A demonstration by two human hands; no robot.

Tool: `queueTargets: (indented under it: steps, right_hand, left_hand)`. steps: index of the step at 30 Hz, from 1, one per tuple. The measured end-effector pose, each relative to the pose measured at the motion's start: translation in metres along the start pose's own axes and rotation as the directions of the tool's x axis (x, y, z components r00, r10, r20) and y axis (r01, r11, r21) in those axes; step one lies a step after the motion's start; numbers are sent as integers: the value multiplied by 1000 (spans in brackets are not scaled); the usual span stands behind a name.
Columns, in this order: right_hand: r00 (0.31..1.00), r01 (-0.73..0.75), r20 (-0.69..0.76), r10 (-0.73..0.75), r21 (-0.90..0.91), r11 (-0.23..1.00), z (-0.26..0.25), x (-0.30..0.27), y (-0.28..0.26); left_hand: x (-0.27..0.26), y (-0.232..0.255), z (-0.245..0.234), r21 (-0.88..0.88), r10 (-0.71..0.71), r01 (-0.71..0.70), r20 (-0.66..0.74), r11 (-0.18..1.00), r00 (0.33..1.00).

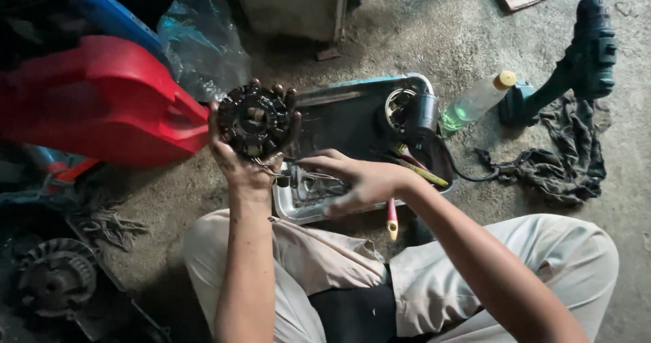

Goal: The person sits on the floor and cleans a circular mechanical part with copper windings using a brush. They scrub the part over a metal tray, rotate it to clean different sides, and occasionally use a second brush to assist in the cleaning process.

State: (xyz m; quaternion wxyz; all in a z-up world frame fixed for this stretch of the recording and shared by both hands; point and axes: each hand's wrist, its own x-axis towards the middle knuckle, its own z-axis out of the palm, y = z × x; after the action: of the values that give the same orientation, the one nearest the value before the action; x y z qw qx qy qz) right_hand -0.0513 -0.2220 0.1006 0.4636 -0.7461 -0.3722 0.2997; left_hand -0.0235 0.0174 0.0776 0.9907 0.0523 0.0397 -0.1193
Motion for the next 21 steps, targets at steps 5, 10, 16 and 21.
queueTargets:
  steps: [5, 10, 16, 21]
  right_hand:
    - [983, 142, -105, -153, -104, 984, 16, 39, 5]
    - [944, -106, -309, 118, 58, 993, -3, 55, -36]
    - [833, 164, -390, -393, -506, 847, -12, 60, -73]
    - [879, 45, -425, -218, -381, 924, 10, 82, -73]
  left_hand:
    - [-3, 24, 5, 19, 68, -69, 41, 997, 997]
    - [-19, 40, 7, 153, 242, -260, 125, 954, 962]
    - [-37, 58, 15, 235, 434, -463, 164, 855, 886]
    - [-44, 56, 46, 124, 439, -469, 208, 875, 874]
